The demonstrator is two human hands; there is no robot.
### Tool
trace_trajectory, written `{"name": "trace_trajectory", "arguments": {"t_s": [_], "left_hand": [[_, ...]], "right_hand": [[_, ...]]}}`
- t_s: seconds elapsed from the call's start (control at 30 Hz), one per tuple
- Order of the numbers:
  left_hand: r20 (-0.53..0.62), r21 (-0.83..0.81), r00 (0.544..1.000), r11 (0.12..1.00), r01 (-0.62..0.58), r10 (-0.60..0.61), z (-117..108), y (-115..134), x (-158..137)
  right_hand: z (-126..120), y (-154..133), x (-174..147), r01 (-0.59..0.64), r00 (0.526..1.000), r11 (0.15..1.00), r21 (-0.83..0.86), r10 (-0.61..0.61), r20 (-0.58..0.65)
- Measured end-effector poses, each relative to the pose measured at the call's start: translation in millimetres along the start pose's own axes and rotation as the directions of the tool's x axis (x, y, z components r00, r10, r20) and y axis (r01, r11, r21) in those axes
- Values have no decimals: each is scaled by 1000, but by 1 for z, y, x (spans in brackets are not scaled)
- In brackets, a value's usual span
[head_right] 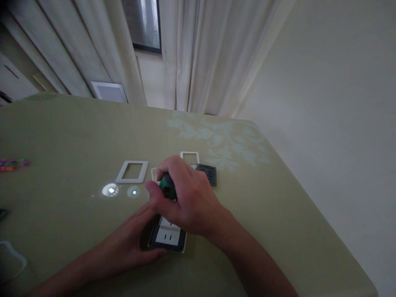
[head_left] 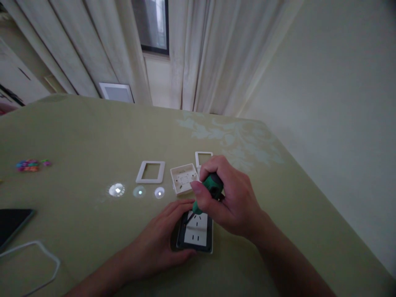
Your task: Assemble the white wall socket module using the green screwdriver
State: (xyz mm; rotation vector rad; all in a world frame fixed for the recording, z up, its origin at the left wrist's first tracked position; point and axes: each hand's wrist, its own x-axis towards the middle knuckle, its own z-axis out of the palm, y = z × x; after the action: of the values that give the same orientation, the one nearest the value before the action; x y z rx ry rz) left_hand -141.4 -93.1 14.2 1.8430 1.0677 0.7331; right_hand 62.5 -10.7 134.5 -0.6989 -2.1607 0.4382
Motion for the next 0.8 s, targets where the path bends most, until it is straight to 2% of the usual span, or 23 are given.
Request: {"name": "trace_trajectory", "arguments": {"t_s": [0.3, 0.8], "left_hand": [[-15, 6, 1000, 1000, -5, 5, 0, 0, 1], [-6, 14, 1000, 1000, -8, 8, -3, 1, -1]], "right_hand": [[8, 6, 0, 59, 998, 998, 9, -59, -8], [8, 1, -2, 143, 990, 989, -31, -142, 13]]}}
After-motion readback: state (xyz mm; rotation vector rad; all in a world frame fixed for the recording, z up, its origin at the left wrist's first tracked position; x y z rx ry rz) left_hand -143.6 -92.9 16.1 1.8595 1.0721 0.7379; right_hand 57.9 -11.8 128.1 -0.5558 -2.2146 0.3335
